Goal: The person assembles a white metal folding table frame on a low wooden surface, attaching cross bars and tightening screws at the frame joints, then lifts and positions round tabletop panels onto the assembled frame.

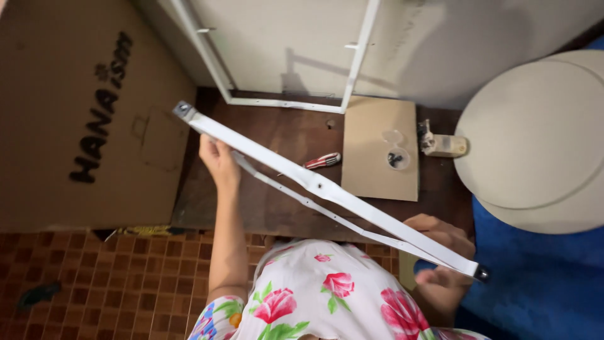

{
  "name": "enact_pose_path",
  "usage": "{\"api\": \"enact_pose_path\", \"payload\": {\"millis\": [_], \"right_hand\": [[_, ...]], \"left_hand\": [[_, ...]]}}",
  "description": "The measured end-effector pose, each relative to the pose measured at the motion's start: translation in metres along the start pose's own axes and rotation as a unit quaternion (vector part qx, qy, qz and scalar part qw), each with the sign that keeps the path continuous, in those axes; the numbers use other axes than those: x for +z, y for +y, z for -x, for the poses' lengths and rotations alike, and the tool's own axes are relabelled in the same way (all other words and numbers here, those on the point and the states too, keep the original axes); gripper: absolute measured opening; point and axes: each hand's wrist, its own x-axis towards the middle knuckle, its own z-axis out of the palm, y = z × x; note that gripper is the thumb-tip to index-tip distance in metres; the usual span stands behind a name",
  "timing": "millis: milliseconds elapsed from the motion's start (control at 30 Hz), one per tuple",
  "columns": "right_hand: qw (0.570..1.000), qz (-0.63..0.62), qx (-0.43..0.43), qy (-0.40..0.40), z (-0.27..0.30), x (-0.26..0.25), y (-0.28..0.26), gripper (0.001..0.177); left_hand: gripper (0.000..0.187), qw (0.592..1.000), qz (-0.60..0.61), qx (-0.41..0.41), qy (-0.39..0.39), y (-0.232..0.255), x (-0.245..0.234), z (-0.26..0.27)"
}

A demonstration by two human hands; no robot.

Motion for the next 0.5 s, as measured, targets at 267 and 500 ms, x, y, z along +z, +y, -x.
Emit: {"api": "enact_pose_path", "payload": {"millis": [267, 500], "right_hand": [[0.980, 0.029, -0.042, 0.191, 0.003, 0.035, 0.014, 0.026], [0.984, -0.006, -0.126, 0.129, 0.004, 0.033, 0.048, 0.023]], "left_hand": [[0.029, 0.999, 0.027, 0.021, 0.017, 0.033, -0.034, 0.018], [0.048, 0.968, 0.202, 0.124, -0.082, 0.076, -0.124, 0.034]]}}
